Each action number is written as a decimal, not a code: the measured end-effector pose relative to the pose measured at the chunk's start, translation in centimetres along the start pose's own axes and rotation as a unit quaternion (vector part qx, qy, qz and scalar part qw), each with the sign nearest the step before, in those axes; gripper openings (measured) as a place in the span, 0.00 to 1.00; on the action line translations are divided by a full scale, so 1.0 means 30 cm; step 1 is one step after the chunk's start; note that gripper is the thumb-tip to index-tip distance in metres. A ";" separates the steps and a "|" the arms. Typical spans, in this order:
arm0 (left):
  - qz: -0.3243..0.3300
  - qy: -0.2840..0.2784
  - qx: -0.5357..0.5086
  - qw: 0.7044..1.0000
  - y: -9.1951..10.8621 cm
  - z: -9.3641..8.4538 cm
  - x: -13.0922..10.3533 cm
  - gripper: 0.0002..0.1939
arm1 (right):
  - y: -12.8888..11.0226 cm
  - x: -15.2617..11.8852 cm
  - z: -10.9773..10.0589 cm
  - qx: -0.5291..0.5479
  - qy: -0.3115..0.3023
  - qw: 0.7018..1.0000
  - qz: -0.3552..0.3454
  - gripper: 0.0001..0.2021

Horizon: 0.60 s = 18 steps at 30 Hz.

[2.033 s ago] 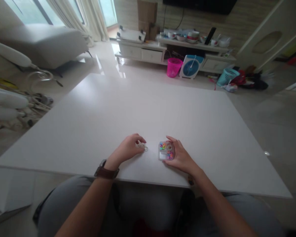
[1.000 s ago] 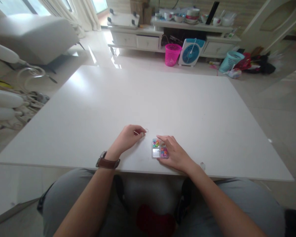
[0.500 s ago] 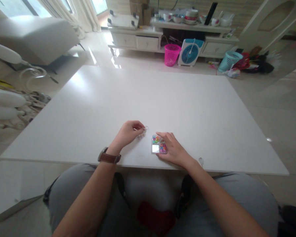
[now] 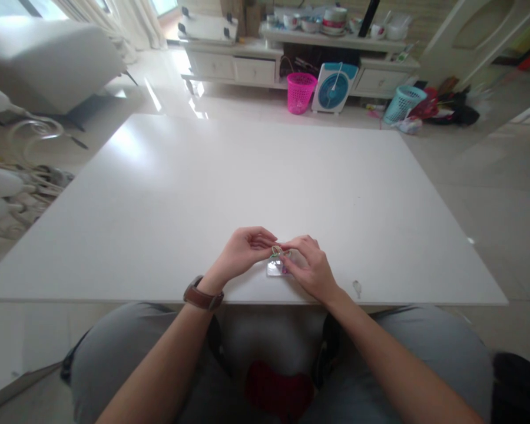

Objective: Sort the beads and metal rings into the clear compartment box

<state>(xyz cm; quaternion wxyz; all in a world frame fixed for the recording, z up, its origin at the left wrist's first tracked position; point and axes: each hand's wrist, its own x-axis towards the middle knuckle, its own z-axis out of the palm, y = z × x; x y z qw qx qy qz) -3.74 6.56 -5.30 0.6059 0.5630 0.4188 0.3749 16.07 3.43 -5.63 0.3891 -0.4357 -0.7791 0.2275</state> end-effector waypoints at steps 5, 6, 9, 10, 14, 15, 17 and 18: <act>0.009 -0.008 -0.003 1.000 -0.007 0.017 -0.011 0.13 | 0.004 -0.010 0.005 0.025 0.038 0.999 -0.006 0.07; 0.011 -0.006 -0.002 1.000 -0.008 0.017 -0.011 0.14 | 0.004 -0.011 0.006 0.028 0.043 0.999 -0.006 0.08; 0.018 0.002 0.004 1.000 -0.013 0.013 -0.011 0.14 | 0.004 -0.010 0.009 0.034 0.050 0.998 -0.002 0.08; 0.020 0.005 0.006 1.000 -0.014 0.011 -0.010 0.14 | 0.004 -0.010 0.009 0.039 0.052 0.998 0.000 0.08; 0.021 0.009 0.022 0.999 -0.011 0.013 -0.012 0.13 | 0.002 -0.008 0.010 0.054 0.055 0.997 0.004 0.08; 0.021 0.004 0.024 0.999 -0.008 0.016 -0.013 0.13 | 0.002 -0.009 0.010 0.054 0.055 0.997 0.002 0.08; 0.019 -0.005 0.028 0.999 -0.002 0.022 -0.017 0.13 | 0.000 -0.010 0.010 0.048 0.053 0.997 -0.004 0.10; 0.017 -0.007 0.030 0.999 0.002 0.024 -0.018 0.13 | 0.000 -0.010 0.010 0.045 0.051 0.998 -0.007 0.11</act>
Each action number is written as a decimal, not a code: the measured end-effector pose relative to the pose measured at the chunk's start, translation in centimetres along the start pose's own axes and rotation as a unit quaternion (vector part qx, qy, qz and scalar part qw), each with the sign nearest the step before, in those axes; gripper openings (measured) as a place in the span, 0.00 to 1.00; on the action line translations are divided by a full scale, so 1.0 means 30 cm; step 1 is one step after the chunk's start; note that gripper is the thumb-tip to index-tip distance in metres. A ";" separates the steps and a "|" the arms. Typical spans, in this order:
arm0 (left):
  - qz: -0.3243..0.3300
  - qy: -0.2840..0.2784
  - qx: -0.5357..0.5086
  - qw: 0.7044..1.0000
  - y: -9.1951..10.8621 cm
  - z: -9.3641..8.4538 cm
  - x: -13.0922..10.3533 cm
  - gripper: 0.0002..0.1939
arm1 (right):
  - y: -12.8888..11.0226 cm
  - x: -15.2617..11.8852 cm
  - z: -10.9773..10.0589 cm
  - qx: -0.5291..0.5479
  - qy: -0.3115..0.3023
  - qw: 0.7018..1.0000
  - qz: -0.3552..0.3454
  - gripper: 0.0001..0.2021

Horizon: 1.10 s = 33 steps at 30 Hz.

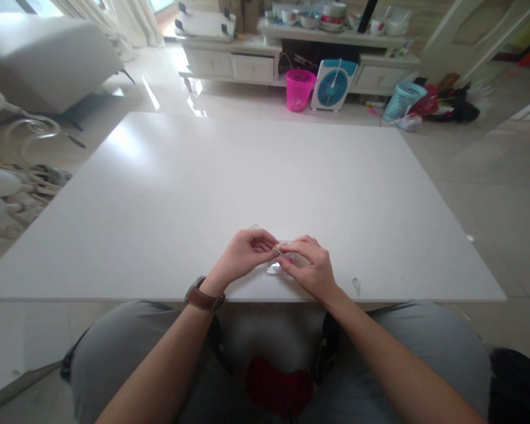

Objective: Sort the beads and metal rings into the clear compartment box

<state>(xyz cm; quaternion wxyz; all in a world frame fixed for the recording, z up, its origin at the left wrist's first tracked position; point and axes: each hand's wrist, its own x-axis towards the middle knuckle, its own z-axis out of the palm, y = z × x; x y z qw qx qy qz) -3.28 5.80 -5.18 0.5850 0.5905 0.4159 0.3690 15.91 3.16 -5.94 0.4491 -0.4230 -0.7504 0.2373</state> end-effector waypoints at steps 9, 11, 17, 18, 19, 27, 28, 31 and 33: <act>-0.007 -0.007 -0.017 1.000 0.010 -0.001 -0.005 0.16 | -0.007 -0.004 0.002 0.041 0.015 0.998 0.047 0.08; -0.011 -0.005 -0.025 1.000 0.006 0.000 -0.005 0.16 | -0.013 -0.005 0.003 0.056 0.026 0.996 0.069 0.07; -0.031 0.019 -0.022 0.999 0.003 -0.001 -0.004 0.16 | -0.017 -0.002 -0.001 0.062 0.033 0.994 0.088 0.06; -0.033 0.018 -0.018 0.999 0.004 -0.002 -0.004 0.15 | -0.015 -0.002 -0.002 0.061 0.030 0.994 0.087 0.06; -0.034 0.015 -0.014 0.999 0.005 -0.002 -0.004 0.15 | -0.013 -0.002 -0.003 0.061 0.026 0.994 0.085 0.06; -0.014 -0.005 0.010 1.000 0.006 -0.005 -0.004 0.15 | -0.012 -0.004 0.001 0.054 0.012 0.996 0.071 0.07; -0.013 -0.007 0.018 1.000 0.004 -0.007 -0.004 0.14 | -0.013 -0.004 0.001 0.055 0.010 0.996 0.070 0.08; -0.010 -0.006 0.035 0.999 -0.005 -0.011 -0.005 0.13 | -0.015 -0.007 0.002 0.059 0.005 0.996 0.063 0.08; -0.004 -0.006 0.039 0.999 -0.011 -0.013 -0.007 0.12 | -0.015 -0.009 0.005 0.058 0.003 0.997 0.059 0.09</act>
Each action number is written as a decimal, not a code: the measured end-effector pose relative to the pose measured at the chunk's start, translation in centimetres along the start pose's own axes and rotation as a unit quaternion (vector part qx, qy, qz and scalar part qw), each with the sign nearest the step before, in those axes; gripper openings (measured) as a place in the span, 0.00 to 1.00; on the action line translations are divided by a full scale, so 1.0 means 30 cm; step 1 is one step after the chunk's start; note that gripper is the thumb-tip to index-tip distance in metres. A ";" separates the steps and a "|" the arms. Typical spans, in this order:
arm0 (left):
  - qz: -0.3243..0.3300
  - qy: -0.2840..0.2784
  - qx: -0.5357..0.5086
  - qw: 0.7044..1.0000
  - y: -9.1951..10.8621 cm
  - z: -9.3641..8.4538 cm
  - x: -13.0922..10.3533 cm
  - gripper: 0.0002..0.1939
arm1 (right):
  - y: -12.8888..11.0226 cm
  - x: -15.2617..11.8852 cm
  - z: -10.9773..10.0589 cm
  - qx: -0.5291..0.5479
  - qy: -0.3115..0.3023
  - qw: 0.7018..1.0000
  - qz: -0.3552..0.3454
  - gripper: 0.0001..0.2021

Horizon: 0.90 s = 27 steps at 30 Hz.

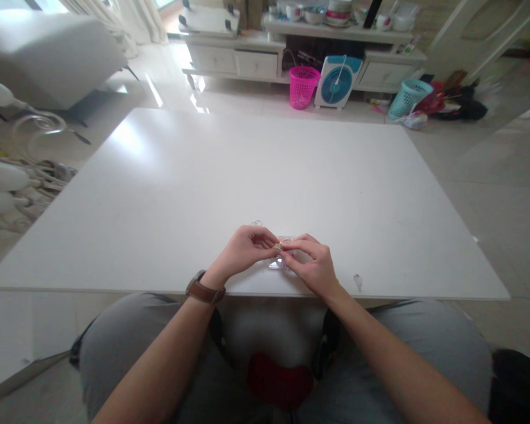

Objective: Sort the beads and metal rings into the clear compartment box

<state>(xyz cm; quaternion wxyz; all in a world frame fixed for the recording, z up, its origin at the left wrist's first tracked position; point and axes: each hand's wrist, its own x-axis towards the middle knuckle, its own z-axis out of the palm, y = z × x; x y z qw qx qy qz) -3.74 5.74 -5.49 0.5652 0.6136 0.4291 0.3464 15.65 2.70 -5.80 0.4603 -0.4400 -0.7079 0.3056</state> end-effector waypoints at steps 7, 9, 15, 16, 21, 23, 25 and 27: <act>0.009 -0.021 0.016 1.000 -0.009 -0.006 -0.006 0.11 | 0.011 -0.001 0.002 0.006 -0.019 1.000 -0.002 0.08; 0.004 -0.029 0.006 1.000 -0.006 -0.008 -0.007 0.12 | 0.013 0.000 0.000 0.009 -0.021 1.000 -0.009 0.08; -0.008 -0.030 -0.016 0.999 0.003 -0.012 -0.005 0.14 | 0.008 0.000 -0.003 0.016 -0.021 1.000 -0.011 0.08; -0.011 -0.026 -0.015 0.999 0.003 -0.012 -0.004 0.15 | 0.006 -0.001 -0.002 0.017 -0.021 1.000 -0.006 0.07; -0.018 -0.015 -0.008 1.000 -0.008 -0.014 -0.001 0.17 | 0.004 -0.002 0.000 0.004 -0.021 1.000 0.007 0.06; -0.019 -0.016 -0.001 1.000 -0.008 -0.018 -0.001 0.17 | 0.007 -0.001 -0.002 -0.001 -0.023 1.000 0.005 0.07; -0.026 -0.011 0.008 1.000 -0.005 -0.026 -0.001 0.17 | 0.009 0.000 -0.003 -0.005 -0.024 1.000 0.002 0.07; -0.036 -0.002 0.010 0.999 0.003 -0.037 -0.001 0.17 | 0.012 0.002 -0.004 -0.014 -0.026 1.000 -0.002 0.07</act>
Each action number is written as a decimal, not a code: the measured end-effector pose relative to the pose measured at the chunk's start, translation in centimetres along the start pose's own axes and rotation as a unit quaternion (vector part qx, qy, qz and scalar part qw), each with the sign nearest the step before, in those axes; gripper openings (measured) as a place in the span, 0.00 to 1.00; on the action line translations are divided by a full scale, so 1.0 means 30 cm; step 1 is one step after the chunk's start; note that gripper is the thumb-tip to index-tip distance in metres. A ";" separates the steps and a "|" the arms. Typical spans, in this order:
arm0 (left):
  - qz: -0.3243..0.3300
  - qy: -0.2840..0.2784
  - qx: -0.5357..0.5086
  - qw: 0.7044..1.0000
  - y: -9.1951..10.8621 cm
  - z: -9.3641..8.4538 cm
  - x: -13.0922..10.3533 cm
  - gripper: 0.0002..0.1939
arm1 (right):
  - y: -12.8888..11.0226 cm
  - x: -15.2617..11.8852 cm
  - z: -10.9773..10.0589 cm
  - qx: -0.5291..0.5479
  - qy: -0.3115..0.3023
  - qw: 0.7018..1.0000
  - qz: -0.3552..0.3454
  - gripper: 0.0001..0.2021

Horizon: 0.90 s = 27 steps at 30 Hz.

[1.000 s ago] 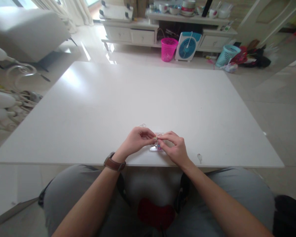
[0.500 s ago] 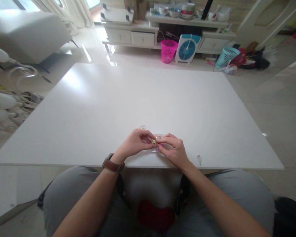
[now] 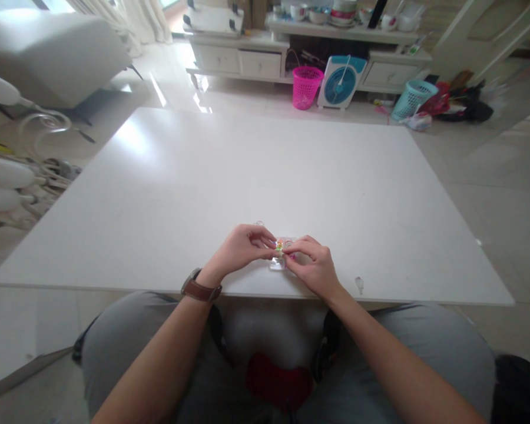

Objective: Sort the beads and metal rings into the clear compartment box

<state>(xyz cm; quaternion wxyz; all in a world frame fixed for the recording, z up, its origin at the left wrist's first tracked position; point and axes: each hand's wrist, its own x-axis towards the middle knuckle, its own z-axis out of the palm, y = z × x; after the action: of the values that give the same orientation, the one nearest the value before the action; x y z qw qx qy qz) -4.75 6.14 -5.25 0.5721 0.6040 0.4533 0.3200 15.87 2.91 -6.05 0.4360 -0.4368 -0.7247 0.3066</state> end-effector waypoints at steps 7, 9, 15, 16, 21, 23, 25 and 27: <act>0.016 0.043 0.007 0.999 0.013 -0.016 0.004 0.15 | 0.014 -0.006 0.013 -0.093 -0.043 0.994 -0.048 0.06; 0.020 0.052 0.011 0.998 0.009 -0.014 0.006 0.15 | 0.014 -0.010 0.015 -0.118 -0.060 0.989 -0.068 0.07; 0.016 0.062 0.016 0.998 0.002 -0.009 0.009 0.13 | 0.002 -0.013 0.015 -0.153 -0.089 0.980 -0.094 0.06; 0.015 0.062 0.016 0.998 0.003 -0.008 0.009 0.13 | 0.001 -0.012 0.016 -0.154 -0.087 0.980 -0.093 0.06; 0.015 0.064 0.026 0.998 0.004 -0.006 0.002 0.12 | 0.000 -0.009 0.019 -0.150 -0.062 0.984 -0.076 0.08; 0.016 0.066 0.028 0.997 0.000 -0.007 0.003 0.12 | 0.000 -0.009 0.018 -0.150 -0.059 0.984 -0.074 0.09; 0.015 0.068 0.028 0.997 -0.005 -0.007 0.008 0.12 | -0.002 -0.010 0.015 -0.148 -0.059 0.984 -0.077 0.09; 0.014 0.072 0.026 0.997 -0.003 -0.008 0.013 0.12 | -0.005 -0.010 0.012 -0.147 -0.062 0.984 -0.081 0.08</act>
<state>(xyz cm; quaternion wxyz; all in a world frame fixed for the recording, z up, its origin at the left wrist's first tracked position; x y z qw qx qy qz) -4.82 6.59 -5.35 0.5176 0.6006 0.4926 0.3587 15.57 2.55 -6.19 0.3450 -0.4159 -0.8205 0.1865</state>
